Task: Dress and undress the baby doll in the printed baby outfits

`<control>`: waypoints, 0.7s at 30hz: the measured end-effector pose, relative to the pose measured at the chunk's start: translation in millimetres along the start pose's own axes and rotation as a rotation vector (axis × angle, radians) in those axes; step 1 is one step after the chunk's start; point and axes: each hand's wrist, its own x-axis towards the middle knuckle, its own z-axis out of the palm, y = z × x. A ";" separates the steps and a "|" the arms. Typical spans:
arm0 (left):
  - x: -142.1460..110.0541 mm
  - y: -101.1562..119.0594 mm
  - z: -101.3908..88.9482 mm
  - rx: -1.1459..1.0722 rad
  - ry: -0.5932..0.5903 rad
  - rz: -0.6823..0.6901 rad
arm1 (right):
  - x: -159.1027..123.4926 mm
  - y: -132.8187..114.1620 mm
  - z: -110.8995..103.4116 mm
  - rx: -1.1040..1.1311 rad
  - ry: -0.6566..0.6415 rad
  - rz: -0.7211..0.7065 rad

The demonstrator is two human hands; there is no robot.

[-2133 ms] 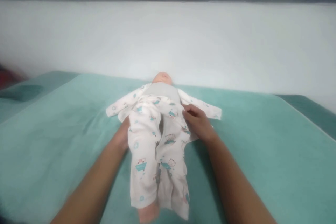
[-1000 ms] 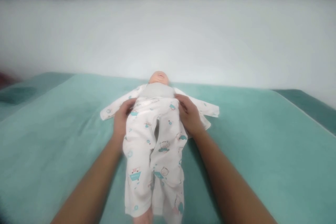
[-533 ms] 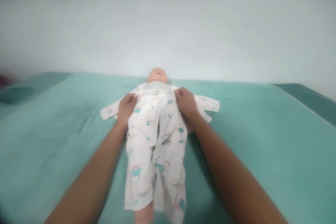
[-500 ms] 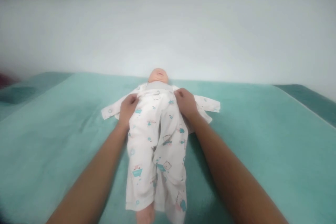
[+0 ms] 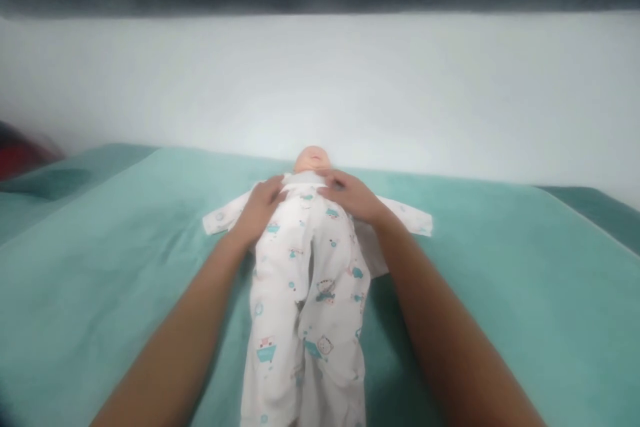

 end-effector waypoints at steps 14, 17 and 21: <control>24.8 -18.1 18.6 0.276 0.093 -0.182 | 31.2 31.0 16.0 -0.135 0.360 0.128; 13.0 -19.6 16.4 0.298 0.087 -0.005 | 19.1 40.4 18.6 -0.034 0.436 0.037; -9.0 -10.7 11.1 0.400 0.165 0.042 | -3.0 42.3 18.0 -0.132 0.552 0.007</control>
